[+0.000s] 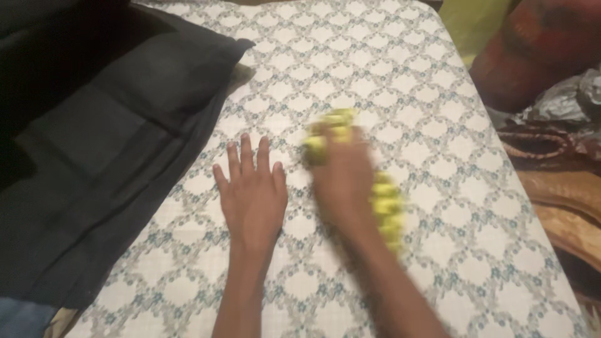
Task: The person wipes a patterned bedsheet with a yellow cloth, then folds a pillowcase and inserts a pillow. The person smooths the sheet and folds the pillowcase over the pillow.
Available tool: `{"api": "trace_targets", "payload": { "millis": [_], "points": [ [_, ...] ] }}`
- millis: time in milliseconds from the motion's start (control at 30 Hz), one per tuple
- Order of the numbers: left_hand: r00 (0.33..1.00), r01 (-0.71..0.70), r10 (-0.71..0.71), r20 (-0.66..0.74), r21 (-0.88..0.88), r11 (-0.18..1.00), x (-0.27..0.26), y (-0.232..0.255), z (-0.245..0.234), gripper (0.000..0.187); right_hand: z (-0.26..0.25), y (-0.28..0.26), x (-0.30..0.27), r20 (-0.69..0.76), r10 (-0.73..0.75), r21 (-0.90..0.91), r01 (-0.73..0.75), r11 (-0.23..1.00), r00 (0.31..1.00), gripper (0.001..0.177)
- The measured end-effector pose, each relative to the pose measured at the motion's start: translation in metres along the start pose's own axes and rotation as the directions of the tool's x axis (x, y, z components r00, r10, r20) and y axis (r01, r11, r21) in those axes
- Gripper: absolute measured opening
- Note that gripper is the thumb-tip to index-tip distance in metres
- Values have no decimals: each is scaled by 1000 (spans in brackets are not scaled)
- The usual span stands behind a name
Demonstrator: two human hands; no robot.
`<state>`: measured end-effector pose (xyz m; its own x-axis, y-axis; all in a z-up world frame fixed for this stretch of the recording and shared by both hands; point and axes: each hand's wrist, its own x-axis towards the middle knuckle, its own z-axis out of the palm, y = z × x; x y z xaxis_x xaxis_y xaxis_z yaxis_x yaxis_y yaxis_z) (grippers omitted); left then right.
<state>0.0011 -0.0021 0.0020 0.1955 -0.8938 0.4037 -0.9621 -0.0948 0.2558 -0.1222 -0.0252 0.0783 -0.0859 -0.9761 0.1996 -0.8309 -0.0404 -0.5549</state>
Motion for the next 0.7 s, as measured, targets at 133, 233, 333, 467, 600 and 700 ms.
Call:
{"api": "trace_targets", "payload": {
  "millis": [133, 233, 333, 467, 600, 700],
  "points": [
    [1000, -17, 17, -2, 19, 1000, 10, -1, 3, 55, 27, 0, 5, 101, -279, -69, 287, 955, 955, 40],
    [1000, -17, 16, -7, -45, 999, -3, -8, 5, 53, 10, 90, 30, 6, -244, -307, 234, 922, 970, 28],
    [1000, -24, 24, -10, -27, 999, 1, -6, 7, 53, -66, 198, 55, -157, -180, -486, 82, 870, 971, 55],
    [998, -44, 43, -38, -21, 999, 0, 3, 1, 54, -160, 233, 46, -71, -28, -290, 6, 957, 997, 51],
    [1000, -16, 15, -27, -21, 1000, 4, 0, -4, 54, -136, 132, 19, -28, 247, 410, -215, 887, 969, 63],
    [1000, -12, 12, 15, -4, 1000, 1, 4, 4, 54, -37, 54, 5, 148, 261, 856, -256, 450, 954, 35]
  ]
}}
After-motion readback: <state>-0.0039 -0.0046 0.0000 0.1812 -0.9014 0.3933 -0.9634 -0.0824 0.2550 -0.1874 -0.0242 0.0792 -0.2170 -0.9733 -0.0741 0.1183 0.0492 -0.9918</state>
